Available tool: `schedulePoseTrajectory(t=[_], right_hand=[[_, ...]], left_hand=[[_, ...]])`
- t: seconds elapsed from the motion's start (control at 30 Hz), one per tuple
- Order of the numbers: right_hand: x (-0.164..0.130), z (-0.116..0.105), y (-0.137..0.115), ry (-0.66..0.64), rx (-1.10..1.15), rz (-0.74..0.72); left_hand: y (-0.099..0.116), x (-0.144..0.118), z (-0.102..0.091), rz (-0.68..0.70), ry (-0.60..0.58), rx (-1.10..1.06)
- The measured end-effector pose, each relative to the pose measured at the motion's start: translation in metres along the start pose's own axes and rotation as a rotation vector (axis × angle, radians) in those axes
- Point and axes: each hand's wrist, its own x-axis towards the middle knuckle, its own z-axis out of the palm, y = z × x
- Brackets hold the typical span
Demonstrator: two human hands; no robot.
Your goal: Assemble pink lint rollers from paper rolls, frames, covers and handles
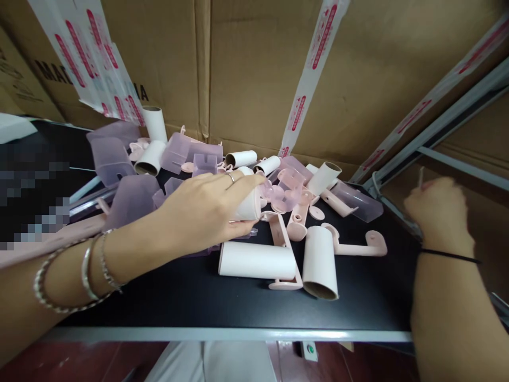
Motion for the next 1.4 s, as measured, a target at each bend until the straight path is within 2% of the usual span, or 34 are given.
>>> schedulePoseTrajectory(t=[0.03, 0.07, 0.1, 0.2, 0.23, 0.3, 0.37, 0.6, 0.77, 0.97, 1.17, 1.27, 1.4], right_hand=[[0.003, -0.009, -0.021, 0.032, -0.124, 0.132], [0.001, -0.021, -0.045, 0.002, -0.157, 0.147], [-0.004, -0.036, -0.073, -0.036, -0.056, -0.02], [-0.036, -0.084, -0.147, -0.034, 0.272, -0.674], [-0.048, -0.097, -0.164, -0.027, 0.303, -0.816], [-0.065, -0.113, -0.184, -0.02, 0.322, -0.952], [-0.072, -0.116, -0.19, -0.026, 0.305, -0.978], [-0.073, -0.106, -0.189, -0.073, 0.371, -0.965], [-0.078, -0.109, -0.191, -0.078, 0.348, -0.963], [-0.083, -0.114, -0.196, -0.071, 0.281, -0.907], [-0.079, -0.099, -0.19, -0.045, 0.185, -0.833], [-0.078, -0.097, -0.188, 0.012, 0.281, -0.826], [-0.08, -0.106, -0.193, 0.047, 0.363, -0.849]], left_hand=[[0.001, 0.0, 0.0, -0.001, -0.022, 0.042], [0.001, 0.0, 0.0, -0.009, -0.048, 0.073], [0.002, 0.001, -0.001, -0.026, -0.077, 0.092], [0.004, 0.002, -0.004, -0.088, -0.167, 0.103], [0.004, 0.003, -0.004, -0.102, -0.189, 0.104], [0.005, 0.003, -0.005, -0.121, -0.224, 0.119], [0.007, 0.003, -0.004, -0.118, -0.234, 0.158], [0.01, 0.0, 0.004, -0.069, -0.197, 0.19], [0.01, -0.001, 0.008, -0.065, -0.145, 0.186], [0.012, 0.0, 0.007, -0.067, -0.164, 0.21], [0.022, 0.0, 0.003, 0.04, -0.186, 0.216], [0.022, -0.001, 0.003, -0.022, -0.128, 0.254], [0.018, -0.002, 0.005, -0.084, -0.085, 0.277]])
